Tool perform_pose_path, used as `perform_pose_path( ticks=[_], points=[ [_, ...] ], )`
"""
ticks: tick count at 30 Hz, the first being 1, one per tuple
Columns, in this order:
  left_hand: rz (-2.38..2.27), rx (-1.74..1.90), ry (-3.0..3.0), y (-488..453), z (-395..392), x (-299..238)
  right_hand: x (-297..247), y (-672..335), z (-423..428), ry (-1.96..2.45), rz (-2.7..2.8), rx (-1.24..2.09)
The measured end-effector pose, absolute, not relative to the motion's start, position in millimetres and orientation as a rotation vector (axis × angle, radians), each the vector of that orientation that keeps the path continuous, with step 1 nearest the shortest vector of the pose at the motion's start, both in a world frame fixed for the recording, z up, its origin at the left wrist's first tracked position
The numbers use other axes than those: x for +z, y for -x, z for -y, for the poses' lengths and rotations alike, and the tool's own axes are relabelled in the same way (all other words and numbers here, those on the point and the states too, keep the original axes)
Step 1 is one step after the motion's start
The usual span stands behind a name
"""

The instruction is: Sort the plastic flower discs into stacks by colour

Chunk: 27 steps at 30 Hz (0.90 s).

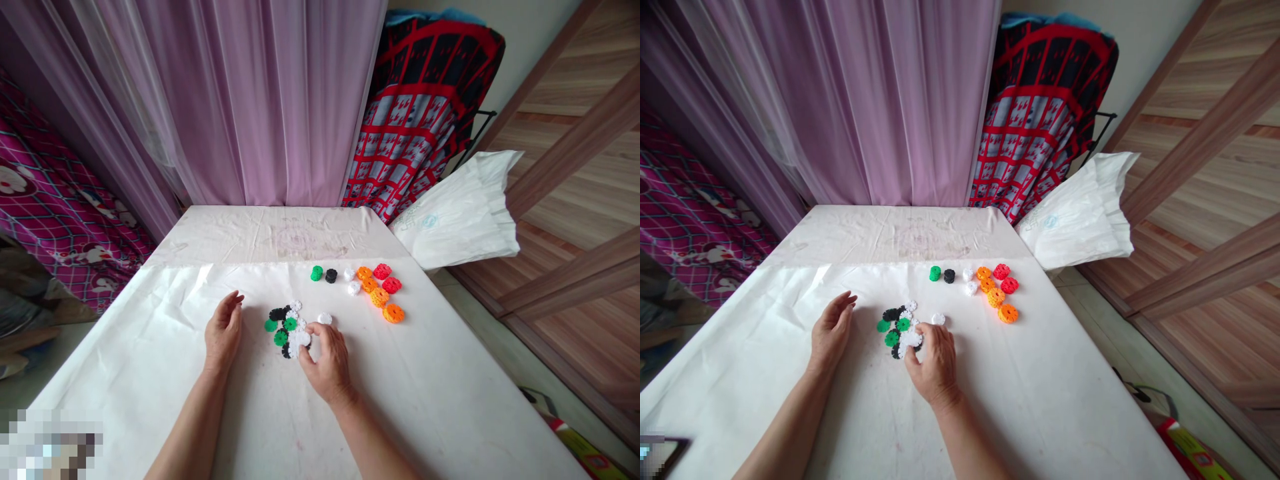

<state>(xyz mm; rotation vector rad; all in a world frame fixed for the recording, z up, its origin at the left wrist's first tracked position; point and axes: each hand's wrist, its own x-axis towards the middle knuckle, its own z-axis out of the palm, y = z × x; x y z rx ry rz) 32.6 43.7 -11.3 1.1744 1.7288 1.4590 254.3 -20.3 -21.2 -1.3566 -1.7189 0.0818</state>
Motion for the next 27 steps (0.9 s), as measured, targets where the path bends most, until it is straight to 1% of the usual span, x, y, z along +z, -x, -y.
perform_pose_path(
  ticks=[3, 6, 10, 19, 27],
  points=[
    [-1.726, 1.465, -1.188, -31, -44, -12, -27, -282, 7, 1.424, 1.524, -0.040],
    [-1.738, 1.445, -1.205, -30, -44, -12, -33, -303, -4, 1.472, 1.426, -0.039],
    [-1.751, 1.437, -1.221, -29, -43, -12, -37, -302, -4, 1.483, 1.518, 0.043],
    [-1.767, 1.411, -1.226, -31, -43, -9, -37, -296, -5, 1.543, 1.552, 0.103],
    [-1.759, 1.416, -1.234, -30, -44, -12, -34, -298, -6, 1.539, 1.564, 0.095]
  ],
)
